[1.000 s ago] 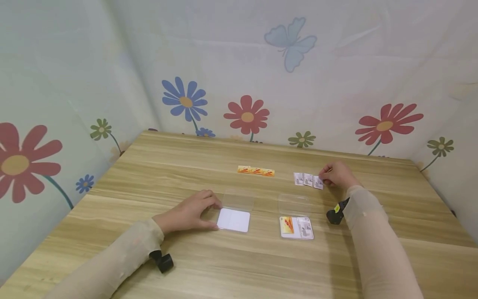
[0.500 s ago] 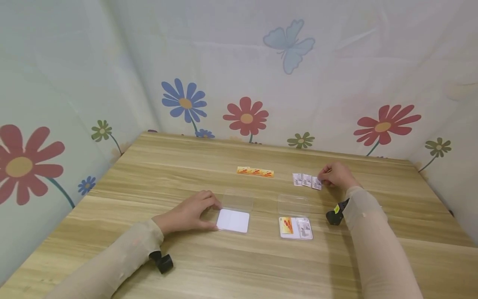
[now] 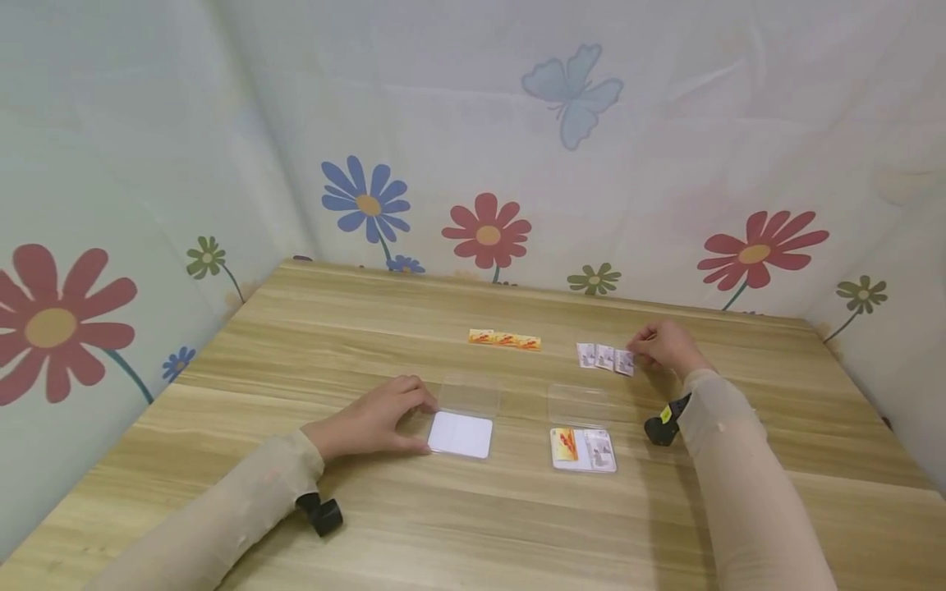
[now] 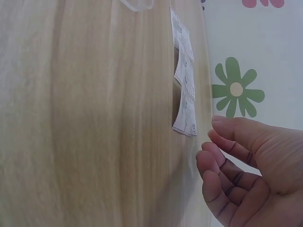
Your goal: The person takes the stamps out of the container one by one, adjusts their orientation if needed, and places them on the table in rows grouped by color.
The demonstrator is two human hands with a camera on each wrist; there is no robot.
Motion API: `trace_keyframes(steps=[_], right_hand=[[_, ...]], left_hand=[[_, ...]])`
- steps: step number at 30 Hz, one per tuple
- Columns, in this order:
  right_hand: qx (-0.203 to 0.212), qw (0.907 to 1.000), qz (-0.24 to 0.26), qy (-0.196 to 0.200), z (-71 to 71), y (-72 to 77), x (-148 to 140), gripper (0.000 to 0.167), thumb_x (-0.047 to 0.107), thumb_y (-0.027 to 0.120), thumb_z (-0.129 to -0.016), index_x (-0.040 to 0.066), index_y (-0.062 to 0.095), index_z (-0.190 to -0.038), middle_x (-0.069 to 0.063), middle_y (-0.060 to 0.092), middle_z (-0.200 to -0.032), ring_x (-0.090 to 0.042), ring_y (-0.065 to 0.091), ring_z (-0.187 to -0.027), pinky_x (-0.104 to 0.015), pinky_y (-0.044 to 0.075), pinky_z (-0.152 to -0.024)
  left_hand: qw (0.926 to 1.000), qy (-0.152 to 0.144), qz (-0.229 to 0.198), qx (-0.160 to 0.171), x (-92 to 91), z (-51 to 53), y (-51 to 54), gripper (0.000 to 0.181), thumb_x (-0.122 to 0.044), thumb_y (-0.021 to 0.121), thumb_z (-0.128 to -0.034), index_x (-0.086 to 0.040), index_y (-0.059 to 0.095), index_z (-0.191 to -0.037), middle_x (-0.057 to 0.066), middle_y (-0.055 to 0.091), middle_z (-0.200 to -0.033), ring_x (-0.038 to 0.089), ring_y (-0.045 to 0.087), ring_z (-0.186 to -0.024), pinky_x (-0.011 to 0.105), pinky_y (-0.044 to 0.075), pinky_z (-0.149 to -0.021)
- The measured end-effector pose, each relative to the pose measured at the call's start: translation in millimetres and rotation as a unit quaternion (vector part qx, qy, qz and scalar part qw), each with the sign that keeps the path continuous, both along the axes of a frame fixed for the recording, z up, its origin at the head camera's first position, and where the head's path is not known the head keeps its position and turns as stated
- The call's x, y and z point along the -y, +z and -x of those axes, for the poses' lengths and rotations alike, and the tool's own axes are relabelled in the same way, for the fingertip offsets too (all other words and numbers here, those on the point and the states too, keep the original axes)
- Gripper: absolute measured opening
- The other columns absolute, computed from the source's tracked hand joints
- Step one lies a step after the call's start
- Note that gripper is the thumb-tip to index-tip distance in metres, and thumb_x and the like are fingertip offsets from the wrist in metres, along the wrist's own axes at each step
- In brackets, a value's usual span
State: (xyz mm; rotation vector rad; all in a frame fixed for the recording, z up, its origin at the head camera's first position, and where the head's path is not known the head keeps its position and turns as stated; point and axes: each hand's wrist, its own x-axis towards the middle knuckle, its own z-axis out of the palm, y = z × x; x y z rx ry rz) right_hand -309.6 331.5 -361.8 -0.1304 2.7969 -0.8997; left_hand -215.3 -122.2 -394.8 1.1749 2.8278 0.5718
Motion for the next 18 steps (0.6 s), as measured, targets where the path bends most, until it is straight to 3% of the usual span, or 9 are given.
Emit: trace_keyframes(steps=[5,12,18], right_hand=[[-0.008,1.0,-0.002,0.001,-1.6,0.6,-2.3,0.034,0.019,0.059,-0.093,-0.011,0.06,-0.109,-0.021,0.069,-0.095,-0.012,0.061,-0.074,-0.027,0.052,-0.065],[-0.013,0.9998,-0.01,-0.008,-7.0,2.9,-2.4,0.037,0.023,0.059,-0.093,-0.009,0.059,-0.113,-0.025,0.067,-0.103,-0.02,0.063,-0.081,-0.029,0.052,-0.068],[-0.024,0.9995,-0.01,-0.015,-12.2,7.5,-1.5,0.042,0.028,0.053,-0.098,-0.008,0.056,-0.119,-0.029,0.062,-0.113,-0.031,0.062,-0.093,-0.04,0.053,-0.077]], left_hand=[[1.0,-0.003,0.001,0.005,0.0,0.5,1.1,0.051,-0.047,0.076,-0.0768,-0.016,0.063,-0.115,-0.004,0.056,-0.108,0.011,0.05,-0.097,0.03,0.045,-0.086],[0.9999,-0.004,0.002,0.016,-0.1,-0.4,5.1,0.053,-0.047,0.076,-0.0765,-0.015,0.063,-0.116,-0.003,0.057,-0.109,0.011,0.051,-0.097,0.031,0.046,-0.087],[0.9998,0.001,0.005,0.021,-0.6,-1.7,10.1,0.053,-0.047,0.076,-0.0763,-0.015,0.063,-0.117,-0.002,0.058,-0.109,0.012,0.052,-0.097,0.031,0.047,-0.088]])
